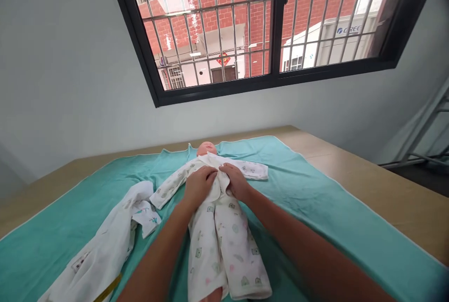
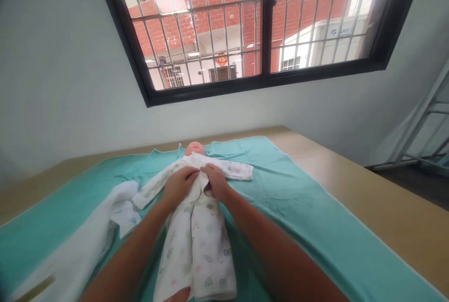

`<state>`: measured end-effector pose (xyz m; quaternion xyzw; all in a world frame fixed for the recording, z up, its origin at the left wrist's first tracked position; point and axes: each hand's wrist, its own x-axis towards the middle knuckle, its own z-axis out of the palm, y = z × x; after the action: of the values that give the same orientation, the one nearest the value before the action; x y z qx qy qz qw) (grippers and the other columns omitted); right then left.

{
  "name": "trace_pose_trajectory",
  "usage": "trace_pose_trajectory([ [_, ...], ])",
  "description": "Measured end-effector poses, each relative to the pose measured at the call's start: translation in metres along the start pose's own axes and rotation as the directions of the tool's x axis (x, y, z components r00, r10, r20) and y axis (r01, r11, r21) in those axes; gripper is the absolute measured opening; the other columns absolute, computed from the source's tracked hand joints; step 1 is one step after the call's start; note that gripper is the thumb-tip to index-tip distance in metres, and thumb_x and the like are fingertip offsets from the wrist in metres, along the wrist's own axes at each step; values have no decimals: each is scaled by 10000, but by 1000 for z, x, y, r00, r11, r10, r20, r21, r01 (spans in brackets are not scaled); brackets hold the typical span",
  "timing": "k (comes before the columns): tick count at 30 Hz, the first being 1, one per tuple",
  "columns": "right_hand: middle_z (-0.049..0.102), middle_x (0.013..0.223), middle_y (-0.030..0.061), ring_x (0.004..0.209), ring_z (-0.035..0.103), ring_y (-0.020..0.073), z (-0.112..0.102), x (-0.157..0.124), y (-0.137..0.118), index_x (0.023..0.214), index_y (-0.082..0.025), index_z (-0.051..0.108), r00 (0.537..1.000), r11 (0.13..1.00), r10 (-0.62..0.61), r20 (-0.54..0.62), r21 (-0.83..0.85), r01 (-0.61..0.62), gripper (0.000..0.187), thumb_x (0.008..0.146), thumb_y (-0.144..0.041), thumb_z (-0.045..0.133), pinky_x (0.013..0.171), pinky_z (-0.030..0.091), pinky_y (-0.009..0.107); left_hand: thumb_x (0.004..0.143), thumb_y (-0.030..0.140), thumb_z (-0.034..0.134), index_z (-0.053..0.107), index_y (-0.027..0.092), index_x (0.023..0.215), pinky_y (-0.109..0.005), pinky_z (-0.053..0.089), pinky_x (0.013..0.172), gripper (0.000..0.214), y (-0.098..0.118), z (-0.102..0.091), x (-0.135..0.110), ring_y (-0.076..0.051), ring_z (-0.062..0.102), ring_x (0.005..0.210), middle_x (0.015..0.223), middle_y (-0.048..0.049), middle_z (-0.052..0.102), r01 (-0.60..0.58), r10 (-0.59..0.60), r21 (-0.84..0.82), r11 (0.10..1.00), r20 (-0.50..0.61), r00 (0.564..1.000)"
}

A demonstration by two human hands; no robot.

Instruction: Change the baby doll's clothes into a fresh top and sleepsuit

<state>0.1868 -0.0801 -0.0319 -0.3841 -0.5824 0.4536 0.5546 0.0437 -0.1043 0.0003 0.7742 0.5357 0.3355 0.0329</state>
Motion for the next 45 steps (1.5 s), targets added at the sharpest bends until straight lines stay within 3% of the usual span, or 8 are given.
trace_pose_trajectory([
  [8, 347, 430, -100, 337, 280, 74, 4, -1, -15, 700, -230, 440, 952, 897, 293, 85, 320, -305, 228, 728, -397, 592, 333, 182, 214, 781, 250, 571, 610, 221, 720, -280, 363, 651, 78, -2, 1, -1, -137, 528, 675, 722, 29, 624, 21, -20, -59, 998, 17, 1000],
  [15, 431, 540, -57, 473, 382, 83, 8, -2, -15, 644, -197, 449, 974, 882, 201, 102, 415, -225, 135, 656, -247, 574, 445, 338, 219, 808, 386, 577, 604, 190, 779, -238, 406, 570, 200, 0, -4, -9, -116, 512, 586, 651, 30, 596, 275, -328, -517, 810, -11, 945],
  [19, 516, 589, -4, 547, 467, 131, 7, -4, -19, 687, -184, 496, 970, 850, 128, 208, 481, -215, 87, 660, -255, 538, 524, 410, 253, 791, 361, 593, 612, 186, 752, -236, 420, 610, 180, 6, -5, -11, -124, 537, 637, 684, 23, 624, 284, -341, -508, 813, -20, 940],
  [23, 496, 577, -17, 544, 442, 123, 5, -4, -21, 703, -189, 504, 973, 843, 139, 186, 493, -214, 89, 664, -248, 558, 521, 393, 240, 790, 326, 586, 613, 194, 732, -251, 413, 646, 147, 7, -1, -12, -134, 551, 674, 716, 15, 646, 237, -273, -399, 886, -36, 961],
  [26, 424, 562, -49, 512, 365, 93, 4, -4, -16, 665, -191, 480, 976, 866, 150, 156, 456, -206, 113, 655, -229, 585, 477, 322, 219, 788, 294, 572, 600, 194, 722, -254, 402, 647, 123, 5, 1, -12, -132, 537, 669, 701, 19, 624, 223, -259, -388, 894, -43, 965],
  [31, 387, 557, -66, 491, 303, 76, 6, -5, -7, 653, -183, 494, 991, 949, 114, 72, 288, -130, 118, 675, -247, 591, 436, 228, 217, 772, 270, 584, 603, 183, 751, -240, 405, 649, 92, 4, -2, -12, -124, 525, 678, 711, 23, 611, 235, -289, -532, 813, -19, 957],
  [38, 440, 523, -66, 468, 384, 79, 11, -8, -8, 629, -186, 490, 999, 998, 11, 38, 57, -13, 105, 710, -233, 537, 439, 308, 208, 735, 314, 647, 625, 164, 768, -225, 404, 613, 155, 2, -5, -11, -107, 503, 641, 684, 20, 595, 264, -376, -704, 659, -3, 927],
  [45, 456, 434, -83, 379, 434, 93, 19, -16, -13, 625, -206, 457, 996, 987, -83, 31, -133, 86, 103, 721, -202, 496, 402, 328, 212, 738, 271, 627, 654, 165, 814, -231, 432, 662, 133, 1, -6, -11, -128, 556, 727, 762, 0, 642, 239, -340, -710, 662, 0, 940],
])
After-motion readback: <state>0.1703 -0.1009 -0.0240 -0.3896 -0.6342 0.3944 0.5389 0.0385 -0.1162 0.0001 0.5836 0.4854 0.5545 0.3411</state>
